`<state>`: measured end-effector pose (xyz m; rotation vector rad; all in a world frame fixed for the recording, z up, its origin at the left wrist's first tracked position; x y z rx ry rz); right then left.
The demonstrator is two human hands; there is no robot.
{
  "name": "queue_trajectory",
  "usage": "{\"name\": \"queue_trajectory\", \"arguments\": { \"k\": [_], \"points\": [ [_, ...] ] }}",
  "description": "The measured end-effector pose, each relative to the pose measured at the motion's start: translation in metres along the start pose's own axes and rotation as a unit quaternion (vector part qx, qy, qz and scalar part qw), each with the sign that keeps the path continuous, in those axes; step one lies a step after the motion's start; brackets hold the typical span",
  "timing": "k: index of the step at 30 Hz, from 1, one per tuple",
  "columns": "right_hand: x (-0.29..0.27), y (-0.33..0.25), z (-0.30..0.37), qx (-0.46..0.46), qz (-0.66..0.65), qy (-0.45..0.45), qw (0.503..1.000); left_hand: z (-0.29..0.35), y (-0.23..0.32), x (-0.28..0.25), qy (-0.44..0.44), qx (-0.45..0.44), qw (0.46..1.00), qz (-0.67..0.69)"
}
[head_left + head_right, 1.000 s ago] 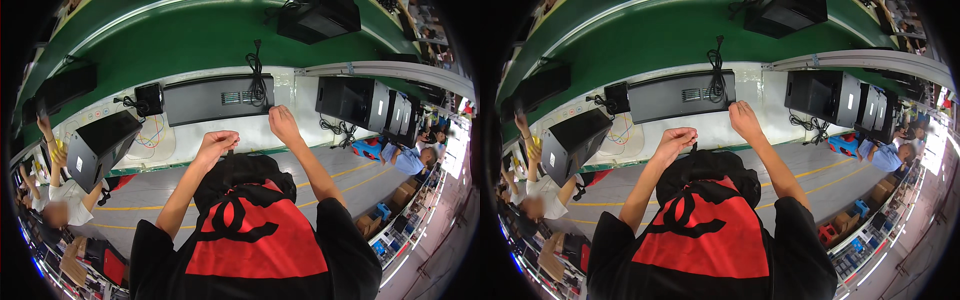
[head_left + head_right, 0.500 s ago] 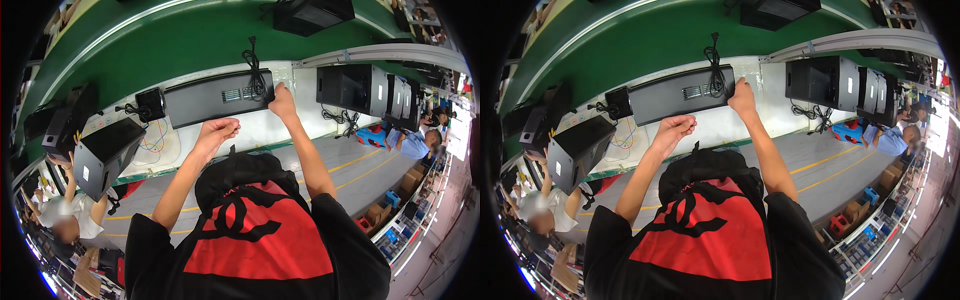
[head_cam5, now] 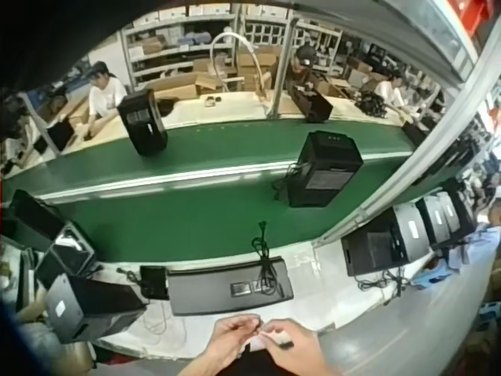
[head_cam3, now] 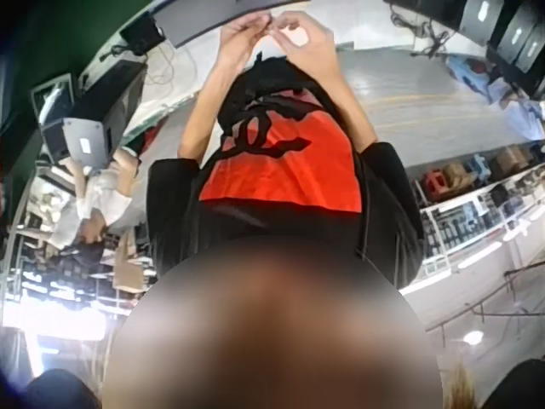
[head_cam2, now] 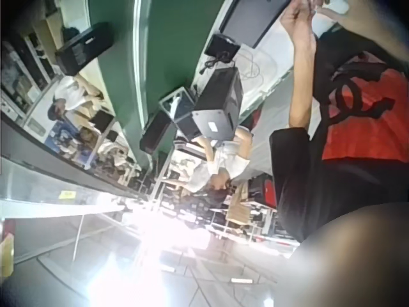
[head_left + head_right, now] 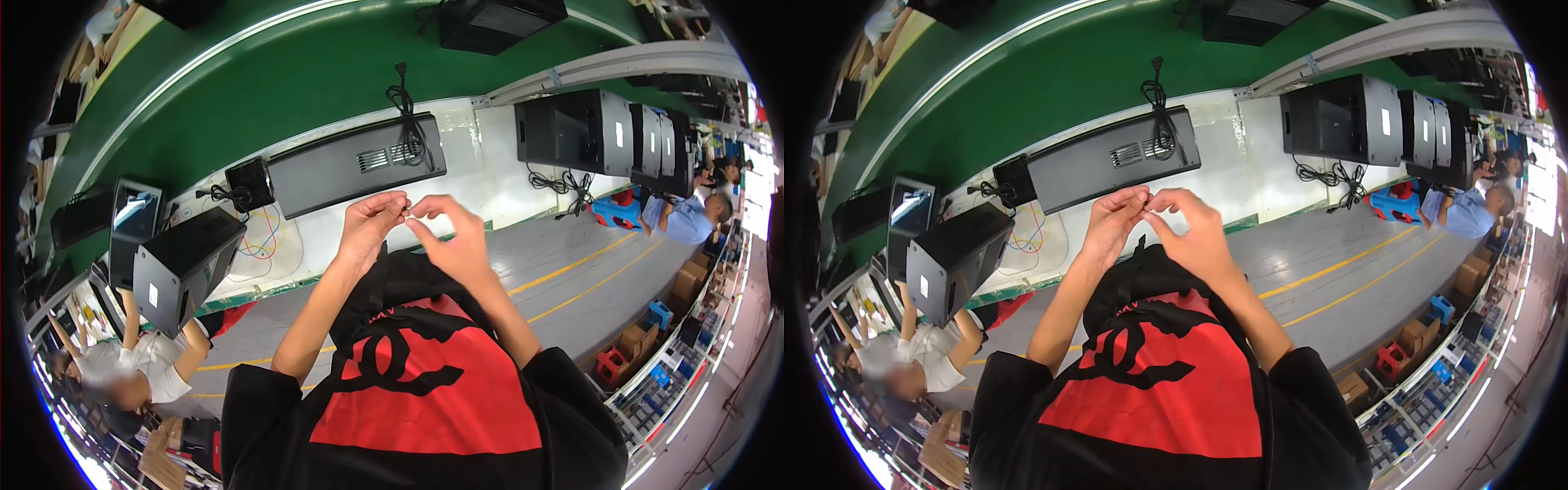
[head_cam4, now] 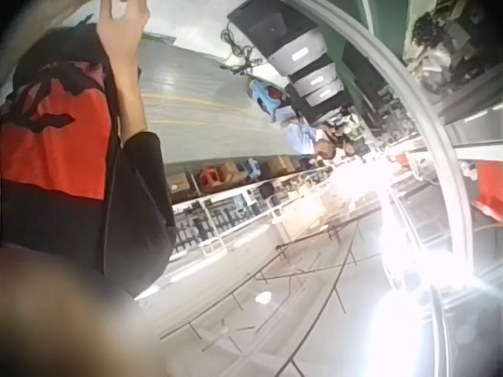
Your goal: Assemble and inspect electronic device housings by checking cable connections and placing them on a production line.
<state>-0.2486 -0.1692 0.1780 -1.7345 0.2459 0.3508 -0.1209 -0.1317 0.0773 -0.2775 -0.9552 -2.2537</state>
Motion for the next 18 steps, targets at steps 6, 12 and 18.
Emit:
{"name": "queue_trajectory", "arguments": {
  "k": [6,12,18],
  "points": [
    [-0.008,0.026,0.006,0.008,0.007,0.088,0.996,0.001,-0.003,0.026,0.029,0.058,0.997,-0.037],
    [-0.029,0.03,0.004,0.014,-0.001,0.116,0.993,0.015,0.007,0.044,0.045,0.103,0.991,-0.067],
    [-0.047,0.012,-0.001,-0.101,-0.042,0.124,0.986,0.037,0.033,0.066,-0.022,0.132,0.986,-0.098]
  ]
}}
Point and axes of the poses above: each hand's wrist, its own z-axis away from the middle knuckle, its own x-axis out of the palm, y = z × x, the point moved 5 cm from there along -z, towards the middle knuckle, and after that the axes turned 13 degrees about y, right-handed, at the moved point
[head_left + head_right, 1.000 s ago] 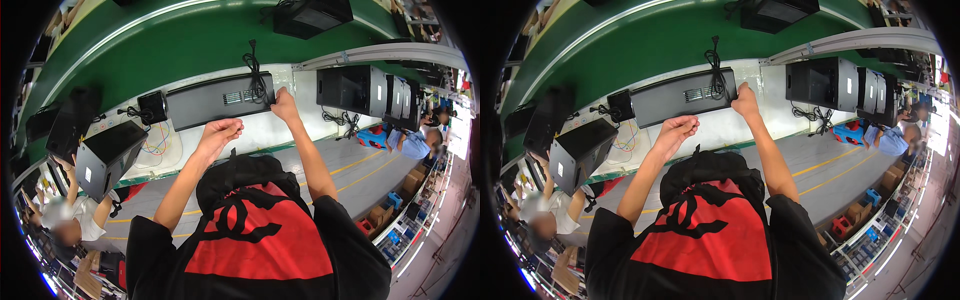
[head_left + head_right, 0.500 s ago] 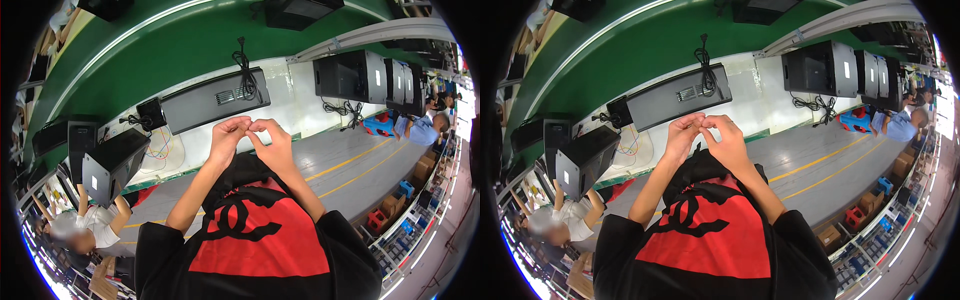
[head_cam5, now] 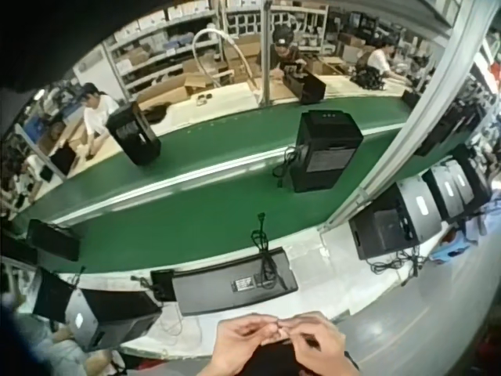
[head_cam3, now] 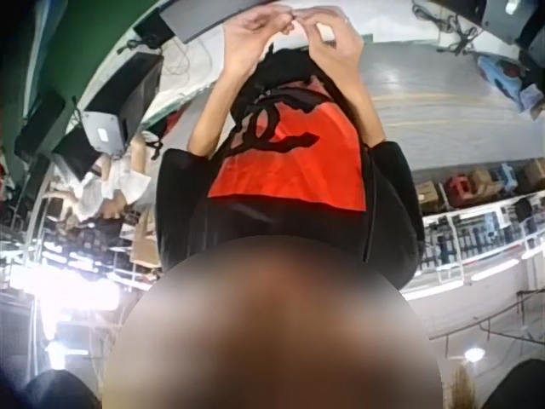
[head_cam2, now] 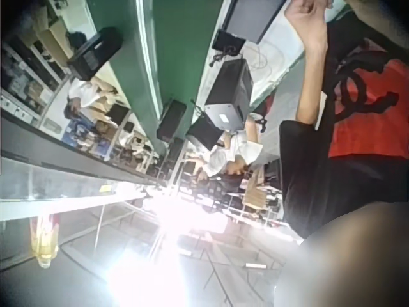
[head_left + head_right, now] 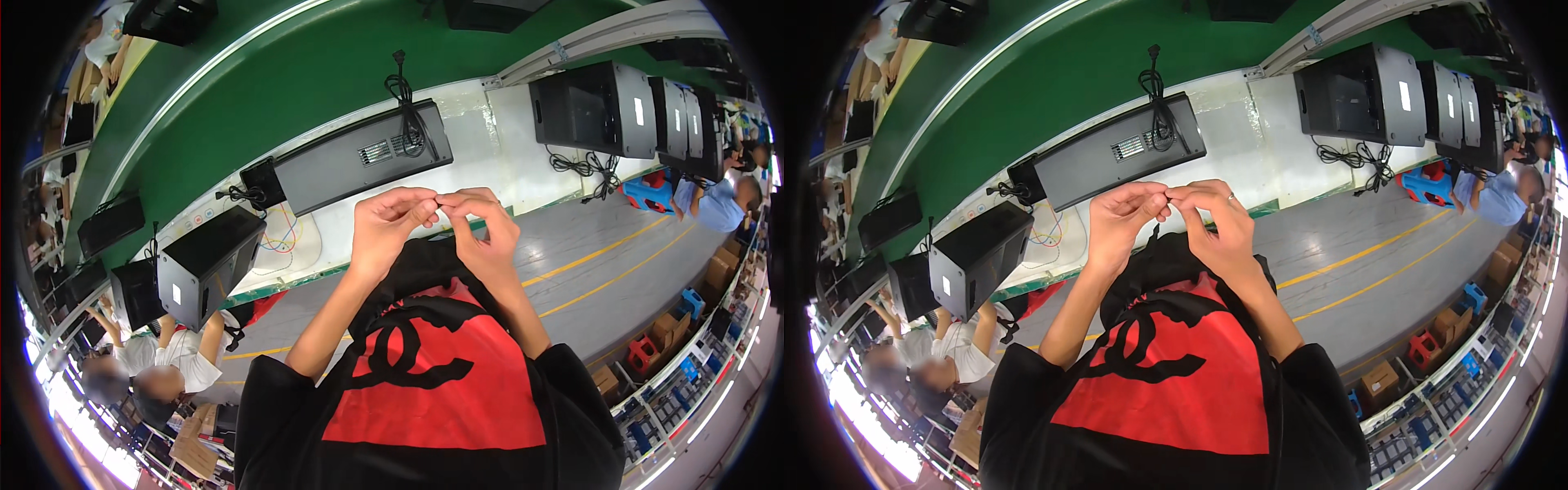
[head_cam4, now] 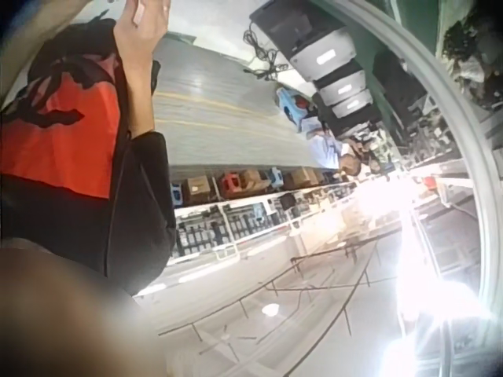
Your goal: Assemble and inspect electronic device housings by checking cable connections and placing them on a production line.
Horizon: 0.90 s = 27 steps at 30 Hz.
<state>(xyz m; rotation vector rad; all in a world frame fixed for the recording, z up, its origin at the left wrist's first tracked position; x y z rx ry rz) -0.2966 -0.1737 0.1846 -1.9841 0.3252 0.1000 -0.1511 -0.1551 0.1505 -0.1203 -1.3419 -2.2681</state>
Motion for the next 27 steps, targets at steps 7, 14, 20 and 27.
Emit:
{"name": "queue_trajectory", "arguments": {
  "k": [7,14,20,27],
  "points": [
    [0.002,-0.015,-0.013,-0.082,-0.005,-0.047,0.995,0.004,0.014,-0.004,-0.059,-0.014,0.998,-0.034],
    [0.012,-0.014,-0.014,0.056,-0.131,-0.06,0.988,0.011,0.009,-0.01,-0.069,-0.029,0.997,0.018],
    [0.017,-0.018,-0.02,0.004,-0.026,-0.2,0.979,0.008,-0.004,-0.023,-0.072,-0.041,0.993,-0.078],
    [0.027,0.0,0.002,-0.037,0.081,-0.312,0.946,-0.003,-0.037,-0.039,-0.116,-0.102,0.98,-0.122]
  ]
}}
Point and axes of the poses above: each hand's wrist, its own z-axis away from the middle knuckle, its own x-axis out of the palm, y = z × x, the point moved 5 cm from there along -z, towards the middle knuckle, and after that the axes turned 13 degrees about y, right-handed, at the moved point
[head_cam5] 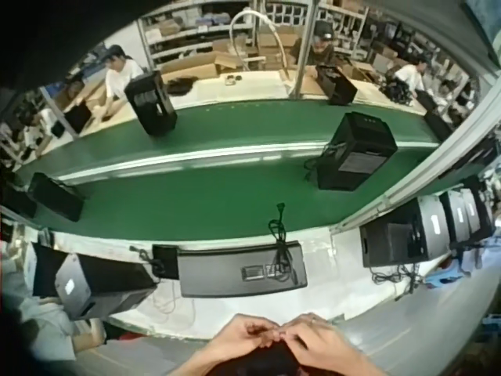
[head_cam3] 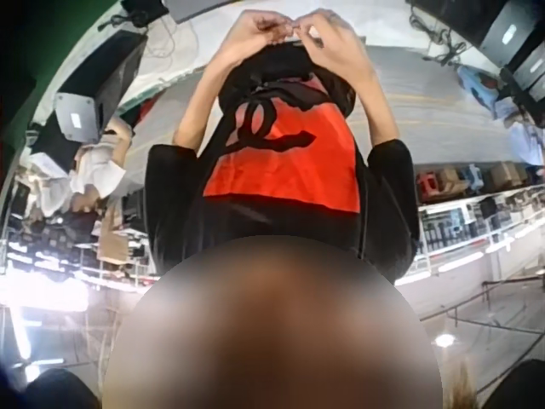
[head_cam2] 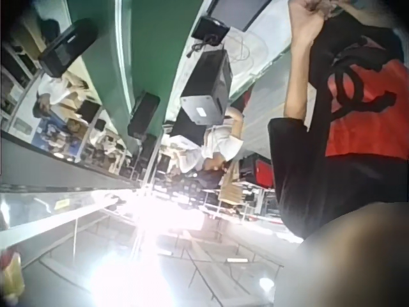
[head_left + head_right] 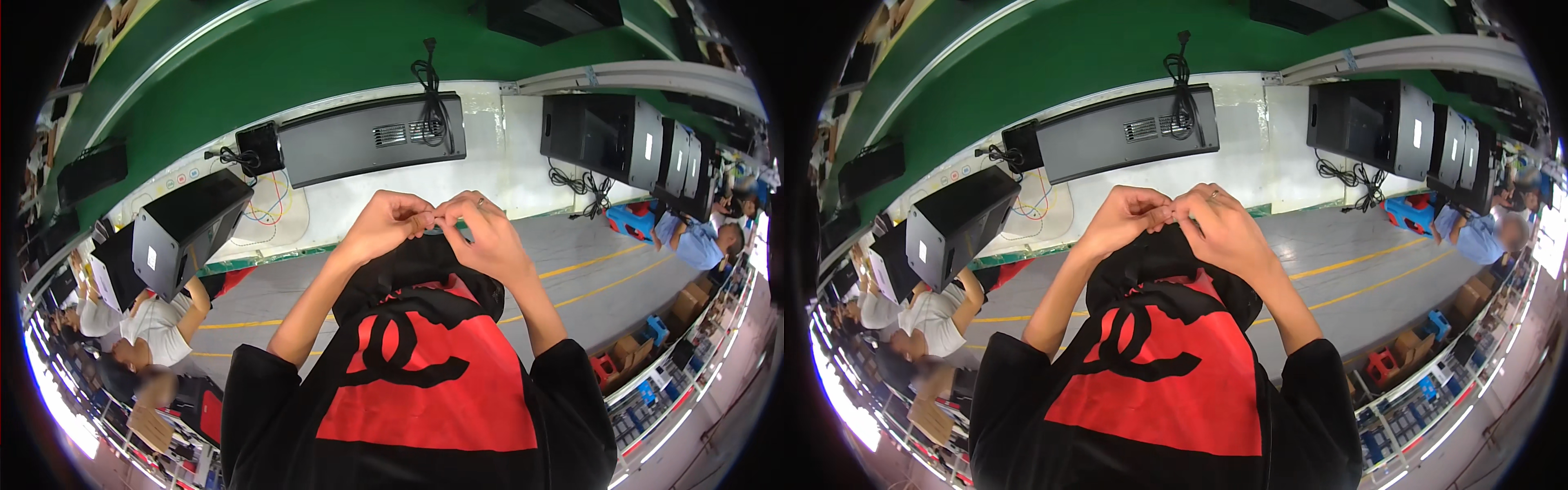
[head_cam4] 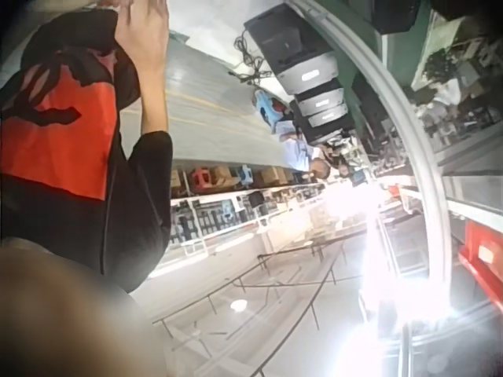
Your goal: Assemble and inspect electronic device housings by checking cable connections and placing them on a production line.
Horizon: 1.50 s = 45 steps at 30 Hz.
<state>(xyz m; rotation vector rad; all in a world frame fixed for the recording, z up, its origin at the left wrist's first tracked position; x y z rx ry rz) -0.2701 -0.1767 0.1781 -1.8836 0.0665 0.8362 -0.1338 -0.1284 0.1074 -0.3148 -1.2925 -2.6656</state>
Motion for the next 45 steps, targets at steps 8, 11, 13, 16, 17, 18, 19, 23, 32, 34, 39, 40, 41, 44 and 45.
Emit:
{"name": "queue_trajectory", "arguments": {
  "k": [8,11,13,16,17,18,19,23,32,34,39,40,41,44,45],
  "points": [
    [0.04,0.12,-0.012,-0.063,0.161,0.023,0.985,-0.022,-0.069,-0.044,0.131,-0.009,0.989,0.075],
    [0.052,0.126,-0.016,-0.116,0.214,-0.036,0.969,-0.013,-0.077,-0.055,0.15,-0.005,0.985,0.08],
    [0.057,0.125,-0.016,-0.135,0.233,-0.062,0.961,-0.008,-0.079,-0.06,0.158,0.001,0.983,0.097],
    [0.061,0.123,-0.024,-0.153,0.272,-0.056,0.948,-0.004,-0.09,-0.069,0.181,0.004,0.976,0.117],
    [0.062,0.122,-0.026,-0.161,0.277,-0.076,0.944,-0.003,-0.092,-0.07,0.183,0.005,0.976,0.119],
    [0.063,0.121,-0.029,-0.168,0.283,-0.096,0.939,-0.001,-0.094,-0.071,0.189,0.001,0.974,0.122],
    [0.063,0.12,-0.033,-0.17,0.284,-0.098,0.939,-0.001,-0.096,-0.073,0.194,-0.003,0.973,0.125],
    [0.07,0.116,-0.037,-0.202,0.309,-0.174,0.913,0.0,-0.103,-0.075,0.195,-0.016,0.97,0.146],
    [0.081,0.107,-0.062,-0.221,0.319,-0.31,0.868,0.004,-0.111,-0.09,0.211,-0.002,0.962,0.171],
    [0.089,0.105,-0.071,-0.219,0.303,-0.331,0.867,0.006,-0.111,-0.091,0.203,-0.006,0.963,0.178],
    [0.105,0.109,-0.079,-0.277,0.299,-0.451,0.794,0.015,-0.095,-0.097,0.214,0.0,0.957,0.196],
    [0.105,0.111,-0.076,-0.276,0.297,-0.449,0.796,0.018,-0.091,-0.098,0.218,0.002,0.951,0.219],
    [0.104,0.112,-0.077,-0.269,0.294,-0.45,0.799,0.02,-0.085,-0.099,0.219,0.004,0.951,0.217],
    [0.104,0.11,-0.085,-0.25,0.299,-0.458,0.799,0.031,-0.064,-0.098,0.217,0.036,0.923,0.315],
    [0.103,0.11,-0.083,-0.235,0.309,-0.468,0.794,0.037,-0.054,-0.095,0.203,0.064,0.906,0.366]
  ]
}}
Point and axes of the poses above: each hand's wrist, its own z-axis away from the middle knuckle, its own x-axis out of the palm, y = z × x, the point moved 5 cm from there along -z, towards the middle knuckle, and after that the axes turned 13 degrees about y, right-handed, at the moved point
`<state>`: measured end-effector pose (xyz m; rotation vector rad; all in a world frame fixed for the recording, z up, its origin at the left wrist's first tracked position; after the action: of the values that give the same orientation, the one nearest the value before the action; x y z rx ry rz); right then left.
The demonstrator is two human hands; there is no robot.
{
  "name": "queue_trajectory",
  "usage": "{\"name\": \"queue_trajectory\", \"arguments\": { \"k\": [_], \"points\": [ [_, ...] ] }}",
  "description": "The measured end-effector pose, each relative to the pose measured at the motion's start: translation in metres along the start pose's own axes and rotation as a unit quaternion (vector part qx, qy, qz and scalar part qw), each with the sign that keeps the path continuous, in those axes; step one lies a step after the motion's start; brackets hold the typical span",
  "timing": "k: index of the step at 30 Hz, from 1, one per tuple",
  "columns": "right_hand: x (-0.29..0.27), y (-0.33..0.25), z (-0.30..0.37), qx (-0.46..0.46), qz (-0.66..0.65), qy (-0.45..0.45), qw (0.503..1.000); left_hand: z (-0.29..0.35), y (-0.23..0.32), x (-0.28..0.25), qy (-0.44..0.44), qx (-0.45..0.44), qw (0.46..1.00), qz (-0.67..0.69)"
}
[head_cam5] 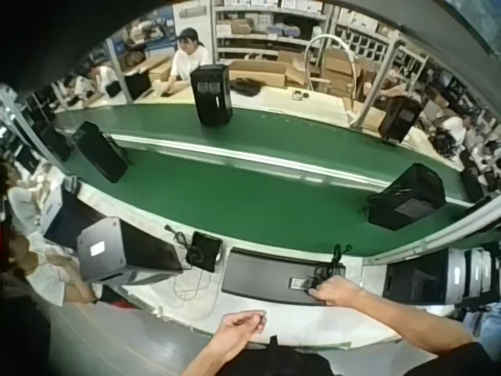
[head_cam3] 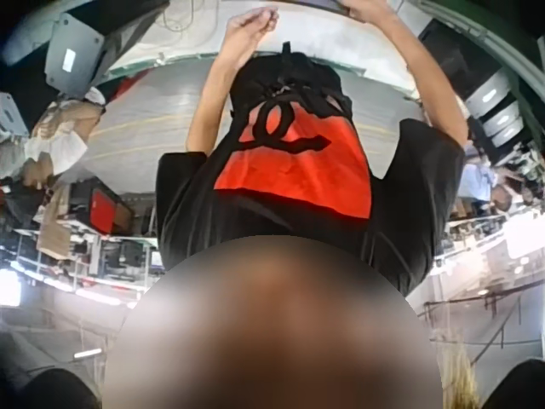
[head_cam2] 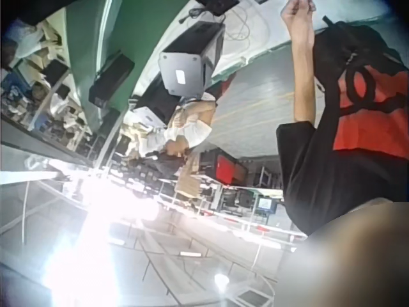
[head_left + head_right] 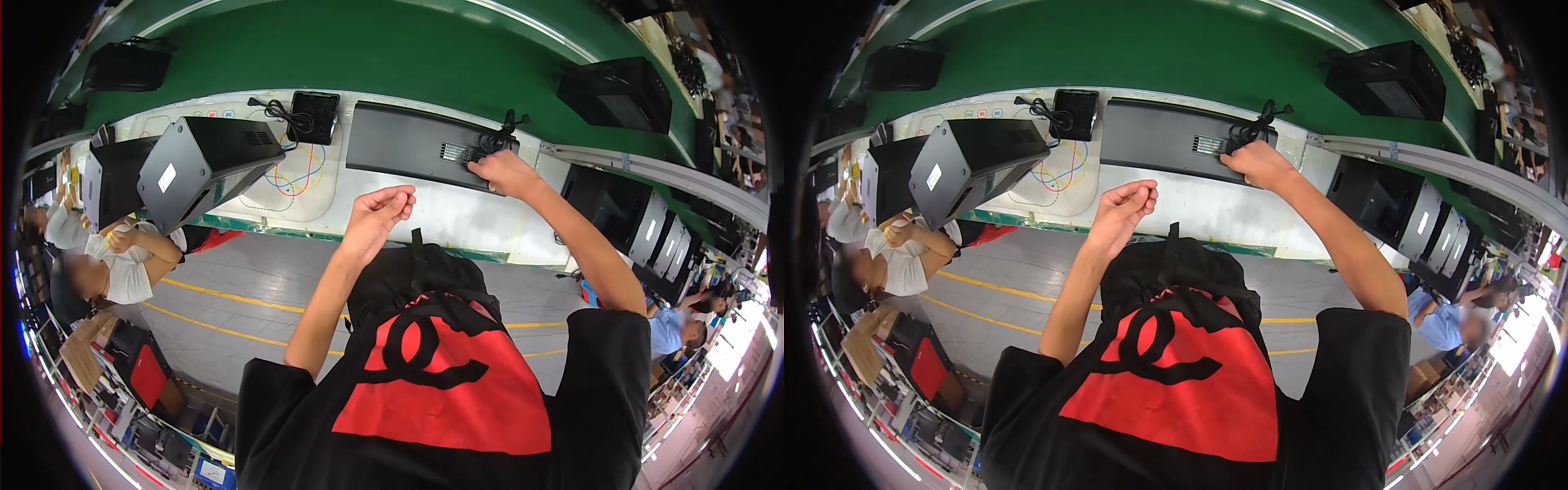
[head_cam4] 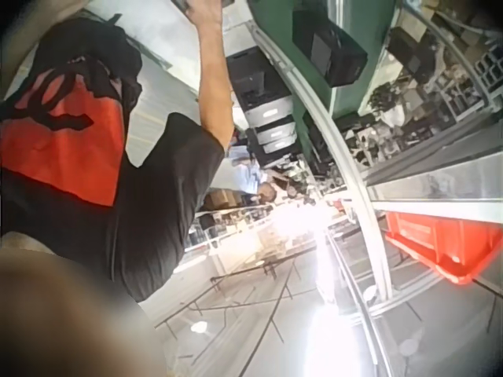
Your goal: Assemble and inspect electronic device housings by checking cable connections and placing them on a production line.
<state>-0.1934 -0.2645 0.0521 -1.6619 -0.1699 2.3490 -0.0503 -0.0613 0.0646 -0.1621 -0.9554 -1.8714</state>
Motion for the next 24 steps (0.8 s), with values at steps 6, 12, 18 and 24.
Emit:
{"name": "queue_trajectory", "arguments": {
  "k": [6,12,18,24],
  "points": [
    [0.004,0.003,-0.01,0.045,0.012,0.028,0.999,0.042,0.037,0.028,-0.087,0.073,0.992,0.059],
    [-0.082,-0.072,0.0,0.203,-0.363,0.346,0.841,0.058,0.063,0.05,-0.15,0.105,0.983,-0.01],
    [-0.138,-0.131,0.035,0.146,-0.424,0.535,0.716,0.047,0.044,0.046,-0.115,0.097,0.983,-0.108],
    [-0.111,-0.14,0.035,0.08,-0.288,0.488,0.82,0.031,0.016,0.039,-0.121,0.047,0.977,-0.171]
  ]
}}
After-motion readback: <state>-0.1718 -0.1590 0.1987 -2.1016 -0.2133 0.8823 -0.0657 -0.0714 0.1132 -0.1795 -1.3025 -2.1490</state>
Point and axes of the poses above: each hand's wrist, its own z-axis away from the middle knuckle, its own x-axis out of the palm, y = z × x, the point moved 5 cm from there along -z, towards the middle knuckle, and after that the axes turned 13 degrees about y, right-handed, at the moved point
